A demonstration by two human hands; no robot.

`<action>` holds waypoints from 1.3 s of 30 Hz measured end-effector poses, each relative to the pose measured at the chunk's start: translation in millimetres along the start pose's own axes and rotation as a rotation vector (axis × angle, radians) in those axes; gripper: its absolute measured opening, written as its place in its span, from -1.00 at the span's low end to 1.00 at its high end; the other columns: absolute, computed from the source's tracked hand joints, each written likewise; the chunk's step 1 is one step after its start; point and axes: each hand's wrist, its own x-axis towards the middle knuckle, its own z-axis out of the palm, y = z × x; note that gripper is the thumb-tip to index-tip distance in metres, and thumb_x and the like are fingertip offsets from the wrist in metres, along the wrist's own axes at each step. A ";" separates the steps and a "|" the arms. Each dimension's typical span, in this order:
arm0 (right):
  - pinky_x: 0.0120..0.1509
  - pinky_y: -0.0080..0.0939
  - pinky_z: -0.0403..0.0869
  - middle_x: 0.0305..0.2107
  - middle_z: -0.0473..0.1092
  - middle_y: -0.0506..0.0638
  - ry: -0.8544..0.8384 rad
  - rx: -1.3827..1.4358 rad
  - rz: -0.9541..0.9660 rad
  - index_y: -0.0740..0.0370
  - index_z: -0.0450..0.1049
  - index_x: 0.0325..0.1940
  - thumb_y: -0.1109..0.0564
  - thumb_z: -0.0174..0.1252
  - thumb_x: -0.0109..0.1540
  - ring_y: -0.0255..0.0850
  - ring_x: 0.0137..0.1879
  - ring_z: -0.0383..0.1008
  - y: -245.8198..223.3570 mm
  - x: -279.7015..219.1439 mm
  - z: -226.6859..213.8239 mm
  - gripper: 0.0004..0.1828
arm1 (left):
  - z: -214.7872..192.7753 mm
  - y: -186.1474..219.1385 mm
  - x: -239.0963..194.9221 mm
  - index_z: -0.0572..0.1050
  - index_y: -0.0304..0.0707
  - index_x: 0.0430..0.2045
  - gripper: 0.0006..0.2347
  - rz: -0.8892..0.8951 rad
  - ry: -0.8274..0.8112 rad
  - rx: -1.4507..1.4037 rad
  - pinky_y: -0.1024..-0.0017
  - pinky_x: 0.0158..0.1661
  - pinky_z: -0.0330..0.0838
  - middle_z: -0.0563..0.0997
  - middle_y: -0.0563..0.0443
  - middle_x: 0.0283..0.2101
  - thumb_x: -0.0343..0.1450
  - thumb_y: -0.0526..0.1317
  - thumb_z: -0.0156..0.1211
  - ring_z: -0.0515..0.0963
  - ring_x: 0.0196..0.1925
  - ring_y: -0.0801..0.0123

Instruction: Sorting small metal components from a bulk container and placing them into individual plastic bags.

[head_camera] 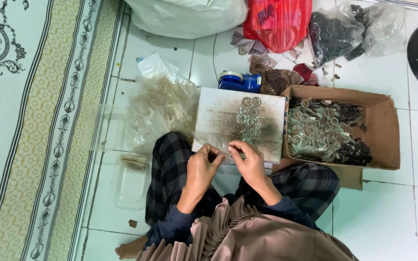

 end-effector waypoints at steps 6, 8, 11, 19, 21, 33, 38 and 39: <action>-0.11 -0.11 0.60 -0.40 0.59 0.07 -0.038 -0.118 -0.069 0.14 0.61 -0.07 0.28 0.34 0.19 -0.06 -0.23 0.63 24.6 -1.9 2.3 -0.76 | -15.2 23.9 11.2 0.57 -0.12 -0.32 -0.84 0.197 0.186 0.240 0.23 -0.42 0.63 0.62 0.05 -0.31 0.36 -0.45 0.27 0.69 -0.39 0.14; -0.09 -0.14 0.58 -0.41 0.59 0.04 -0.033 -0.035 -0.010 0.13 0.61 -0.07 0.30 0.30 0.22 -0.12 -0.25 0.61 36.9 12.3 -7.2 -0.78 | -19.4 24.5 13.6 0.56 -0.14 -0.32 -0.83 0.193 0.179 0.228 0.20 -0.42 0.63 0.58 0.04 -0.29 0.36 -0.48 0.24 0.69 -0.38 0.09; -0.06 -0.10 0.55 -0.39 0.59 0.07 0.007 0.039 0.072 0.17 0.60 -0.05 0.34 0.25 0.26 -0.14 -0.24 0.58 88.7 44.8 -15.2 -0.80 | -24.5 24.3 17.7 0.57 -0.20 -0.31 -0.80 0.177 0.157 0.145 0.21 -0.40 0.63 0.54 0.01 -0.28 0.35 -0.54 0.19 0.69 -0.37 0.05; -0.01 0.06 0.58 -0.16 0.51 0.25 -0.037 -0.341 0.240 0.24 0.58 0.12 0.24 0.28 0.26 0.16 -0.03 0.54 228.7 112.4 -8.3 -0.67 | -17.8 18.6 13.5 0.61 -0.26 -0.35 -0.79 0.128 0.119 -0.019 0.33 -0.40 0.62 0.55 -0.08 -0.31 0.32 -0.54 0.12 0.69 -0.35 0.04; 0.17 0.15 0.52 -0.04 0.40 0.21 -0.121 -0.552 0.286 0.22 0.58 0.15 0.15 0.28 0.26 0.22 0.16 0.42 253.3 114.8 4.5 -0.64 | -17.3 16.8 15.8 0.62 -0.26 -0.36 -0.79 0.115 0.130 -0.057 0.38 -0.41 0.60 0.55 -0.08 -0.33 0.32 -0.55 0.10 0.67 -0.38 0.12; 0.22 0.01 0.49 -0.10 0.47 0.05 -0.198 -0.360 0.423 -0.01 0.50 0.08 0.12 0.36 0.22 0.06 0.18 0.48 260.4 123.0 22.1 -0.65 | -9.0 9.2 27.0 0.62 -0.31 -0.36 -0.79 0.140 0.126 -0.100 0.38 -0.45 0.56 0.56 -0.14 -0.32 0.32 -0.56 0.09 0.66 -0.40 0.11; 0.25 0.03 0.50 -0.06 0.47 0.05 -0.273 -0.469 0.332 -0.05 0.52 0.15 0.07 0.37 0.19 0.05 0.19 0.49 276.4 126.9 28.2 -0.57 | -4.6 3.7 28.8 0.62 -0.30 -0.33 -0.78 0.132 0.104 -0.105 0.39 -0.45 0.54 0.55 -0.12 -0.32 0.32 -0.55 0.09 0.64 -0.41 0.17; 0.25 0.05 0.50 -0.09 0.44 0.05 -0.297 -0.501 0.336 -0.04 0.52 0.12 0.07 0.36 0.19 0.07 0.18 0.48 275.8 128.4 28.4 -0.60 | -4.1 4.1 28.8 0.62 -0.30 -0.32 -0.78 0.122 0.096 -0.115 0.38 -0.43 0.53 0.55 -0.13 -0.32 0.32 -0.56 0.08 0.63 -0.41 0.18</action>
